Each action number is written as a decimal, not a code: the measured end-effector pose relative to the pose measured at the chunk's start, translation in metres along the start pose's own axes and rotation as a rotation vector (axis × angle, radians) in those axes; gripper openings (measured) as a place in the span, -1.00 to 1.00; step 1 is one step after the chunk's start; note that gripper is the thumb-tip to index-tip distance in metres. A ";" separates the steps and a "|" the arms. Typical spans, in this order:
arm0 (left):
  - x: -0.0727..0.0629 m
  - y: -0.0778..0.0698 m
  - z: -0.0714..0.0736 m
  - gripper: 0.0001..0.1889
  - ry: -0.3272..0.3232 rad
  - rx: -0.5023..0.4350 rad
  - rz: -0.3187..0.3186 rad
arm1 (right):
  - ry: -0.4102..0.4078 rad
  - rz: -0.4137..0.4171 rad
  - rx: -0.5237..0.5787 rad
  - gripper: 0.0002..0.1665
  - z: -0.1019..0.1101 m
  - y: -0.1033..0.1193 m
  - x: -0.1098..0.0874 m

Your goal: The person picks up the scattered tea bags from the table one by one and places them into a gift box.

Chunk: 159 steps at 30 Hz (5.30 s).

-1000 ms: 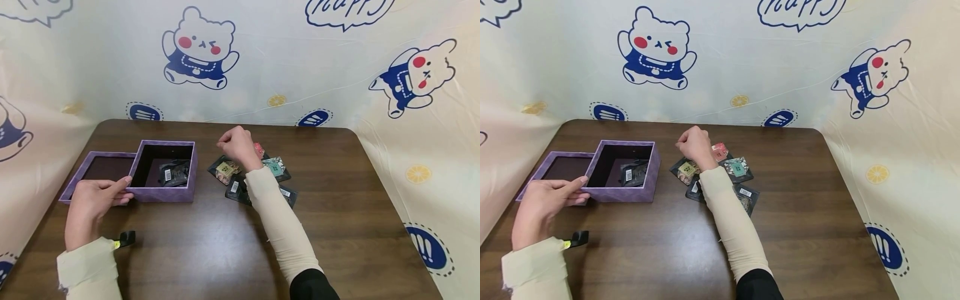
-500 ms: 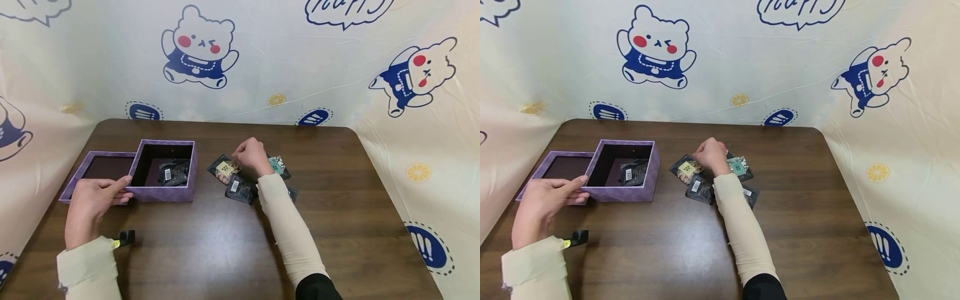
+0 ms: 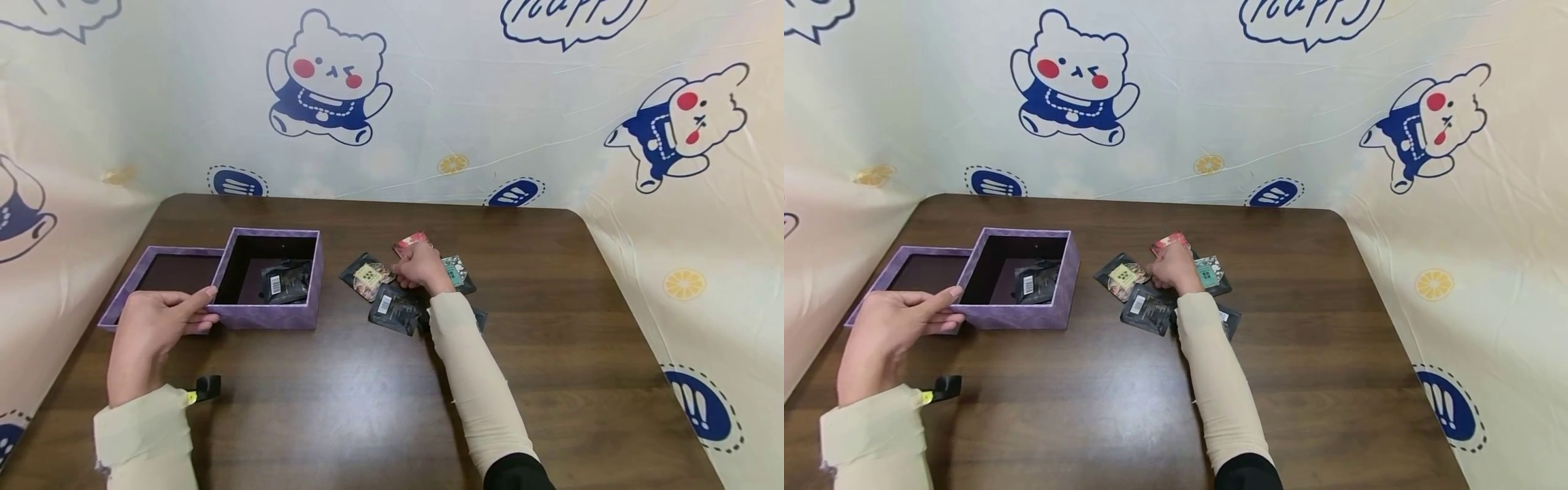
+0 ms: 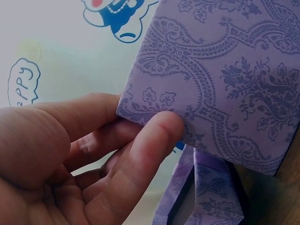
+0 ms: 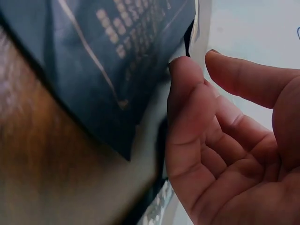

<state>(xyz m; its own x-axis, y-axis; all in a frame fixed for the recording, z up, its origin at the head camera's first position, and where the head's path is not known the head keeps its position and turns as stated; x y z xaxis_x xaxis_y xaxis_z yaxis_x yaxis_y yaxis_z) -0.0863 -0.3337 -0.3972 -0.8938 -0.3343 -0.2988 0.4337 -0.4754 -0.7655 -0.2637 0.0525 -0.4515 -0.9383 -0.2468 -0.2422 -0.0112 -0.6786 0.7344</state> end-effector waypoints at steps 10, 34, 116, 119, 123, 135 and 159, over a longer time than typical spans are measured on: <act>-0.001 0.000 -0.001 -0.32 -0.009 -0.007 -0.012 | 0.001 0.004 0.128 -0.92 -0.004 0.002 0.000; 0.000 0.000 -0.001 -0.37 -0.017 -0.015 -0.027 | -0.032 0.004 0.446 -0.83 0.031 0.023 -0.002; -0.004 0.001 0.001 -0.33 -0.027 0.029 -0.037 | 0.096 0.266 -0.153 -0.77 -0.067 0.177 -0.020; -0.005 0.000 0.000 -0.33 -0.038 0.056 -0.049 | 0.099 0.255 -0.179 -0.76 -0.065 0.177 -0.020; -0.005 -0.001 -0.001 -0.32 -0.040 0.062 -0.048 | 0.096 0.252 -0.178 -0.79 -0.061 0.175 -0.021; -0.005 0.000 -0.001 -0.33 -0.016 0.029 -0.018 | 0.089 0.302 -0.101 -0.76 -0.052 0.173 -0.024; -0.005 -0.002 -0.004 -0.40 -0.044 0.028 -0.064 | -0.047 0.174 0.176 -0.87 0.025 0.091 -0.018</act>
<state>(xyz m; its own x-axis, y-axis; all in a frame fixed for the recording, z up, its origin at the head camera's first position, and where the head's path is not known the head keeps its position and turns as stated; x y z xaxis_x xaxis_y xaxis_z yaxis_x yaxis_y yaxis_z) -0.0834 -0.3277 -0.3961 -0.9143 -0.3379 -0.2234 0.3791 -0.5191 -0.7661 -0.2562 0.0126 -0.3648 -0.9462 -0.3144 -0.0761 0.0956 -0.4965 0.8628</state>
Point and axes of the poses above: each hand's wrist, its own x-axis towards the middle knuckle, its own z-axis out of the back of the hand, y = z × x, the point moved 3 cm from there along x, towards the middle knuckle, and after that the axes turned 4 degrees about z, right-handed, at the moved point
